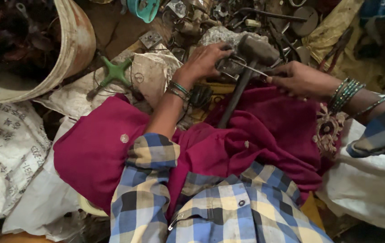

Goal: The person sits cross-legged on the floor and uses a hammer and screwdriver to strike and pry apart metal parts. They handle several small metal components, including a teal-colored plastic piece, and place them on a stone block or into a bucket.

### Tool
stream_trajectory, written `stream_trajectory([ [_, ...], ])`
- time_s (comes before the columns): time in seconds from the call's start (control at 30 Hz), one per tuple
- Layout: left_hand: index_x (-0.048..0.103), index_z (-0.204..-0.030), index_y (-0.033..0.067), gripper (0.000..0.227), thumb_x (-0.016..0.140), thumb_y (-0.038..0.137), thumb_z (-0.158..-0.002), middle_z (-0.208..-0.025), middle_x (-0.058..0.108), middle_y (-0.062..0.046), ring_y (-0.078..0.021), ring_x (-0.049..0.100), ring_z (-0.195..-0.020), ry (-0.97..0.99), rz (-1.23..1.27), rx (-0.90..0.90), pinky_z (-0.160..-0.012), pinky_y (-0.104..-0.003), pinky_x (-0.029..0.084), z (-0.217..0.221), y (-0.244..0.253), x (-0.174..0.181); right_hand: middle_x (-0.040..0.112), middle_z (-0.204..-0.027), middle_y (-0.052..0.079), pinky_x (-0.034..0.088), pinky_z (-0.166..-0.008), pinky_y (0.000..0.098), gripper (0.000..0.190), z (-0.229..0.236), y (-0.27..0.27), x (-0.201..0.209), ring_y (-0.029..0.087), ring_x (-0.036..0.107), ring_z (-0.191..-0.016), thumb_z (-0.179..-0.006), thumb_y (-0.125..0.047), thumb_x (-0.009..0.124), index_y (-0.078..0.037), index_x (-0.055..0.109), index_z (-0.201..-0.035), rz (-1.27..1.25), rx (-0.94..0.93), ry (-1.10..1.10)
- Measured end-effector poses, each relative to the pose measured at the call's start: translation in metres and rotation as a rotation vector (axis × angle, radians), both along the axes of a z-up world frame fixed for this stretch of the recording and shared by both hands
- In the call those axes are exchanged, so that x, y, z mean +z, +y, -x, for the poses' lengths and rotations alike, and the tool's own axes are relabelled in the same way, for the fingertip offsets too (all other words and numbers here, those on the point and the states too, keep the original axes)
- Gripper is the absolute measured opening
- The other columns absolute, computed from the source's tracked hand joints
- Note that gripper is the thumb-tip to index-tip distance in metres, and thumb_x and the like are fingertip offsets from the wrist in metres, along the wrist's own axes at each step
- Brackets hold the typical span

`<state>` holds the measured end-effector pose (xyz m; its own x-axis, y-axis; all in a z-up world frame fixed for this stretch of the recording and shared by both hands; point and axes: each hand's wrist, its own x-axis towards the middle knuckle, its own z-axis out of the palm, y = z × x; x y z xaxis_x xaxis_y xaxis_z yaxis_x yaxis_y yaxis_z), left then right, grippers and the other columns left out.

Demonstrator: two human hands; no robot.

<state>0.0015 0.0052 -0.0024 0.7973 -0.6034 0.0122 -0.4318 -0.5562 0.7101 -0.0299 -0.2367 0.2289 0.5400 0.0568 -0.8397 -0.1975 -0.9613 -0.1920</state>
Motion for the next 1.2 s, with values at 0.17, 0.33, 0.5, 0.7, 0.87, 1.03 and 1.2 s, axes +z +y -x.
stream_trajectory([
  [0.17, 0.066, -0.138, 0.0166, 0.076, 0.093, 0.013, -0.068, -0.152, 0.051, -0.013, -0.0346, 0.053, -0.136, -0.136, 0.082, 0.011, -0.113, -0.043, 0.044, 0.004, 0.004, 0.002, 0.061, -0.067, 0.007, 0.047, -0.047, 0.0366, 0.045, -0.005, -0.001, 0.001, 0.018, 0.055, -0.052, -0.103, -0.044, 0.059, -0.014, 0.065, -0.136, 0.047, 0.039, 0.021],
  [0.33, 0.064, -0.139, 0.0183, 0.078, 0.093, 0.012, -0.067, -0.155, 0.047, -0.011, -0.0334, 0.051, -0.137, -0.036, 0.007, 0.012, -0.114, -0.042, 0.043, 0.003, 0.001, 0.012, 0.062, -0.067, 0.008, 0.050, -0.050, 0.0363, 0.048, -0.004, 0.001, 0.003, 0.018, 0.057, -0.053, -0.101, -0.042, 0.056, -0.017, 0.061, -0.143, 0.036, 0.111, -0.013],
  [0.5, 0.064, -0.138, 0.0182, 0.079, 0.094, 0.013, -0.065, -0.154, 0.046, -0.011, -0.0341, 0.049, -0.138, -0.055, -0.023, 0.015, -0.113, -0.044, 0.041, 0.002, -0.001, 0.019, 0.066, -0.069, 0.013, 0.057, -0.057, 0.0419, 0.052, -0.008, 0.003, 0.003, 0.022, 0.062, -0.055, -0.104, -0.044, 0.055, -0.024, 0.050, -0.152, 0.117, 0.240, -0.022],
  [0.7, 0.065, -0.138, 0.0208, 0.078, 0.094, 0.012, -0.066, -0.155, 0.047, -0.010, -0.0331, 0.057, -0.132, -0.064, -0.032, 0.009, -0.110, -0.041, 0.047, 0.002, 0.002, 0.021, 0.074, -0.080, 0.019, 0.059, -0.074, 0.0464, 0.048, -0.007, -0.003, -0.009, 0.029, 0.072, -0.063, -0.103, -0.041, 0.050, -0.016, 0.060, -0.143, 0.149, 0.459, -0.128],
  [0.87, 0.066, -0.138, 0.0202, 0.077, 0.094, 0.012, -0.067, -0.157, 0.047, -0.010, -0.0329, 0.060, -0.128, -0.039, 0.002, 0.024, -0.108, -0.041, 0.049, 0.002, 0.003, 0.016, 0.071, -0.084, 0.020, 0.058, -0.070, 0.0472, 0.039, -0.002, -0.009, -0.011, 0.034, 0.070, -0.073, -0.110, -0.035, 0.041, -0.011, 0.066, -0.127, 0.180, 0.780, -0.330],
  [1.03, 0.066, -0.137, 0.0192, 0.078, 0.094, 0.011, -0.065, -0.154, 0.049, -0.010, -0.0337, 0.059, -0.128, -0.083, 0.019, 0.018, -0.107, -0.041, 0.049, -0.002, 0.003, 0.009, 0.067, -0.078, 0.019, 0.059, -0.055, 0.0419, 0.040, 0.004, -0.002, -0.001, 0.031, 0.069, -0.062, -0.111, -0.028, 0.037, -0.007, 0.054, -0.142, 0.275, 0.967, -0.459],
  [1.2, 0.061, -0.144, 0.0201, 0.079, 0.092, 0.013, -0.071, -0.154, 0.050, -0.009, -0.0338, 0.059, -0.129, -0.051, -0.007, 0.024, -0.108, -0.040, 0.050, 0.002, 0.003, 0.012, 0.068, -0.069, 0.008, 0.056, -0.049, 0.0362, 0.044, 0.015, 0.005, 0.005, 0.023, 0.069, -0.059, -0.117, -0.030, 0.037, 0.001, 0.056, -0.141, 0.465, 1.086, -0.606],
])
